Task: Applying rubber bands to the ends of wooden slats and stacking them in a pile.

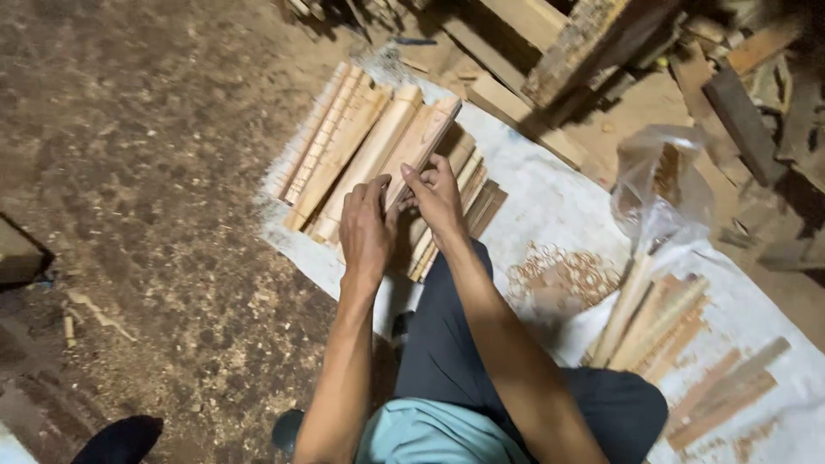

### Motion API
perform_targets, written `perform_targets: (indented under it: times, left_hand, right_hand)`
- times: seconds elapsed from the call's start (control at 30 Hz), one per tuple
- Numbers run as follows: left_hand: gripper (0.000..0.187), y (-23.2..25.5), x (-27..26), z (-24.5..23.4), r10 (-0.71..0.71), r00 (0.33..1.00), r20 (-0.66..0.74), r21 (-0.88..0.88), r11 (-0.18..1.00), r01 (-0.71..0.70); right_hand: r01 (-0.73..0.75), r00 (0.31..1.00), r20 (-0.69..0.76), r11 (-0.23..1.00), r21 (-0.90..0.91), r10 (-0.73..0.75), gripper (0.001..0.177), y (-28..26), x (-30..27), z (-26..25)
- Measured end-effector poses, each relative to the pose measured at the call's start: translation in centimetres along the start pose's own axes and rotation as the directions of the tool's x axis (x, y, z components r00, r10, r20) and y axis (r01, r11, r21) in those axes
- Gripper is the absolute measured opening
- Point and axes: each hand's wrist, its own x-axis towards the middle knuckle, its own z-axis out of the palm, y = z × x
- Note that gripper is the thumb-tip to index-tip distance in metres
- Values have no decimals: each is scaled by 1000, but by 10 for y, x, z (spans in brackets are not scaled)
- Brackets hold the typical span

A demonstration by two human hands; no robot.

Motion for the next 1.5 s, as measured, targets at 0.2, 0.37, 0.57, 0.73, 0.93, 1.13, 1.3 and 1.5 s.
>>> perform_targets:
  times: [0.2, 0.37, 0.57, 0.73, 0.93, 1.13, 1.3, 1.5]
  left_hand:
    - [43, -30, 23, 16, -43, 998, -41, -64, 997, 40]
    - [43, -51, 35, 40, -55, 998, -31, 43, 997, 56]
    - [37, -47, 37, 41, -22, 998, -52, 134, 991, 29]
    - [37, -33, 30, 39, 20, 996, -82, 141, 990, -8]
    - [33, 11, 8, 52, 94, 992, -90, -91, 991, -102]
    - [24, 47, -47, 119, 185, 948, 260, -288, 952, -107]
    - [28, 86, -104, 185, 224, 771, 596, -314, 949, -32]
    - [35, 157, -178, 256, 349, 550, 759, -408, 913, -17]
  right_hand:
    - [-62, 998, -25, 963, -261, 57, 67, -5, 17, 21]
    - [-71, 997, -53, 926, -371, 55, 66, -2, 22, 23]
    - [-51, 997, -69, 899, -436, 23, 55, -7, 10, 27]
    - [-15, 996, -88, 910, -414, -23, 56, 5, 10, 15]
    - [-82, 980, -198, 905, -418, -3, 49, 1, -14, -27]
    - [-140, 897, -438, 977, -159, 58, 43, 7, -77, -118]
    - [-70, 714, -681, 984, 166, 165, 44, 50, -155, -236]
    - [89, 449, -878, 970, 226, 163, 41, 62, -245, -348]
